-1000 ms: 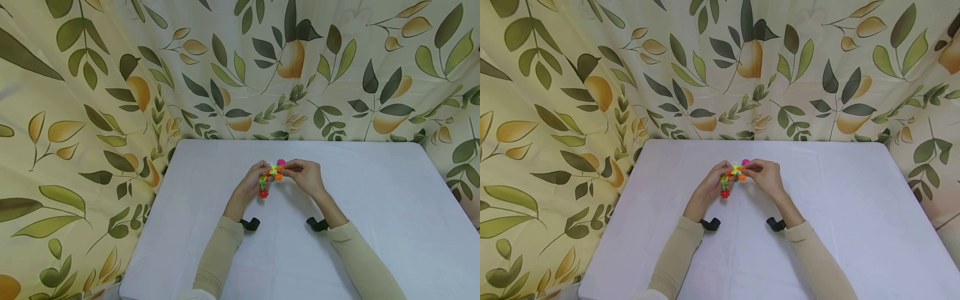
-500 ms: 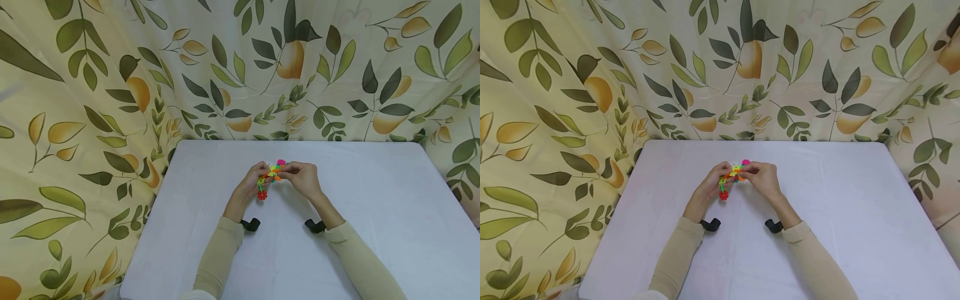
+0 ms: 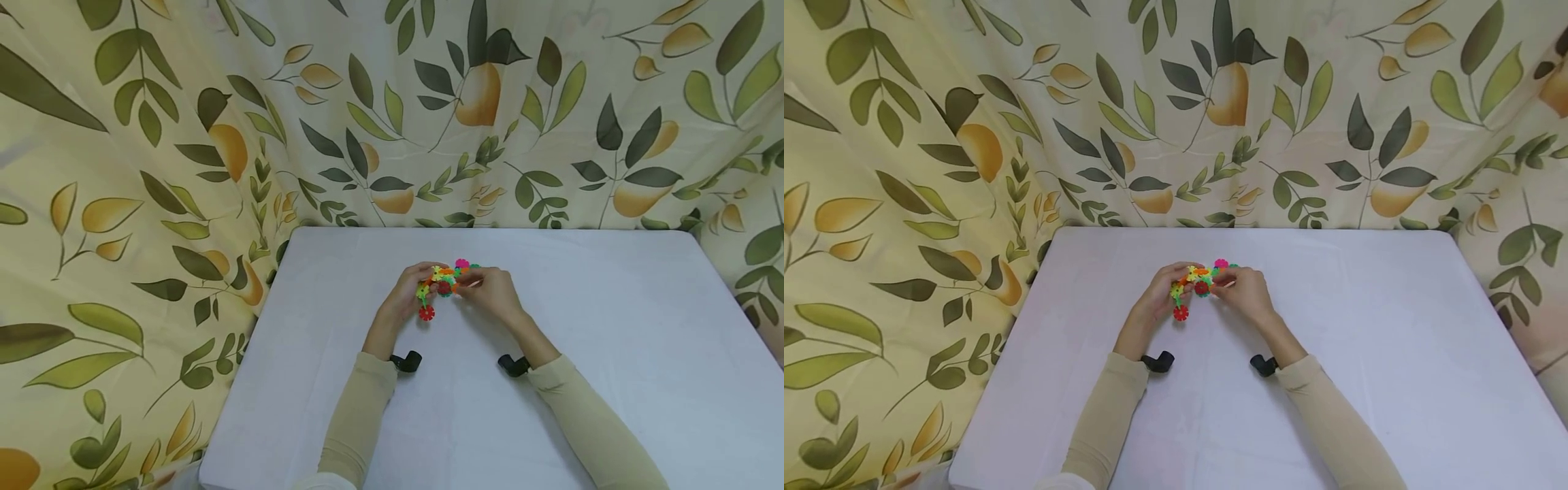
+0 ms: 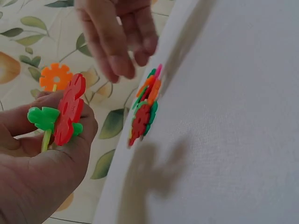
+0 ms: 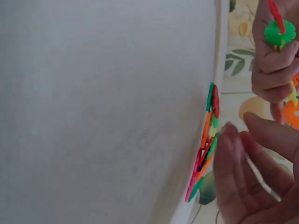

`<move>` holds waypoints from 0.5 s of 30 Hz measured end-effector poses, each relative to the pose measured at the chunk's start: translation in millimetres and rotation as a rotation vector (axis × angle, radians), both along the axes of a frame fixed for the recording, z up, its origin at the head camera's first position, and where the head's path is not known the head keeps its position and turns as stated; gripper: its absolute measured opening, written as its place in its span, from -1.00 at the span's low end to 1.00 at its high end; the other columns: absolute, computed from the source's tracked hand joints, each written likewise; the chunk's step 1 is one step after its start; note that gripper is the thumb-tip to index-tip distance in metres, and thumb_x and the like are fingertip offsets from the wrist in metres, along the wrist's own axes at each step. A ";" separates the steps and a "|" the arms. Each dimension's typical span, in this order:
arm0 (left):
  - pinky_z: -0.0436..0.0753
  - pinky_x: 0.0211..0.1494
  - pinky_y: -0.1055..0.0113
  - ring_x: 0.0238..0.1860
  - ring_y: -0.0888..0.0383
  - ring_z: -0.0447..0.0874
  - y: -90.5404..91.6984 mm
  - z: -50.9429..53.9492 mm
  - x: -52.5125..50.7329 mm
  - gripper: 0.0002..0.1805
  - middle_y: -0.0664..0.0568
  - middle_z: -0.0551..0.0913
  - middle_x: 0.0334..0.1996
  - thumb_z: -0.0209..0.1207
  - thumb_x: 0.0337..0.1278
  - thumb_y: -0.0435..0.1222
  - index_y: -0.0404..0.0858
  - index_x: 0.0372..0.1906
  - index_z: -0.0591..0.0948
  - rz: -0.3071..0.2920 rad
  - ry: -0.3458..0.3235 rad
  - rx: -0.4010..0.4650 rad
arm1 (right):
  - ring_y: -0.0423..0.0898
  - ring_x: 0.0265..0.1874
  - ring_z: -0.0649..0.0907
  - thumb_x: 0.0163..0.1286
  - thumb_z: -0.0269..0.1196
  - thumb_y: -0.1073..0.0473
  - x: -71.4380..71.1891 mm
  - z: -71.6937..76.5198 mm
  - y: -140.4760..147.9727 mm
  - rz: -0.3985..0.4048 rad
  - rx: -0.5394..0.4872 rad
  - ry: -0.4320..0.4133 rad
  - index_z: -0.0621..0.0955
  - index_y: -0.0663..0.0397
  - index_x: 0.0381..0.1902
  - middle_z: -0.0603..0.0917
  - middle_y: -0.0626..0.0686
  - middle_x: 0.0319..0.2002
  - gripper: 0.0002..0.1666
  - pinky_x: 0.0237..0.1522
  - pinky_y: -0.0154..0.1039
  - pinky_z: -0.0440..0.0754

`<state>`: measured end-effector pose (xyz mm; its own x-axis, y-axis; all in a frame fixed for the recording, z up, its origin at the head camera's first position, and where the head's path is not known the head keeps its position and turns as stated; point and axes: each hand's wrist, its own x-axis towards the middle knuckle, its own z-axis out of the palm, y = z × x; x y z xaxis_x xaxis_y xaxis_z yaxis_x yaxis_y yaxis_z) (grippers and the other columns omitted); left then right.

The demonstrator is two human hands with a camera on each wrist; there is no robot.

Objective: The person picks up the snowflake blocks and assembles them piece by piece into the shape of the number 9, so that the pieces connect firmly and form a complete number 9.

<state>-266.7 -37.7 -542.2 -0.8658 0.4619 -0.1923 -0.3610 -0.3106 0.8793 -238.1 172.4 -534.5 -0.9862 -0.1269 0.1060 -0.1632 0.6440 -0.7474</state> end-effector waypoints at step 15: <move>0.30 -0.50 0.54 -0.54 0.28 0.27 -0.3 -0.4 -0.9 -0.54 0.06 0.38 -0.53 0.14 0.56 -0.11 -0.52 0.08 0.52 -0.036 -0.036 0.027 | 0.09 -0.23 0.69 0.27 0.50 0.15 -14.1 -2.7 -2.9 0.039 0.263 -0.143 0.73 0.19 -0.02 0.75 0.15 -0.21 -0.64 -0.17 0.03 0.68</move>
<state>-267.6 -38.0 -542.5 -0.8416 0.4978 -0.2096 -0.4031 -0.3206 0.8572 -252.2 169.5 -537.2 -0.9825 -0.1700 -0.0757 -0.0968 0.8140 -0.5727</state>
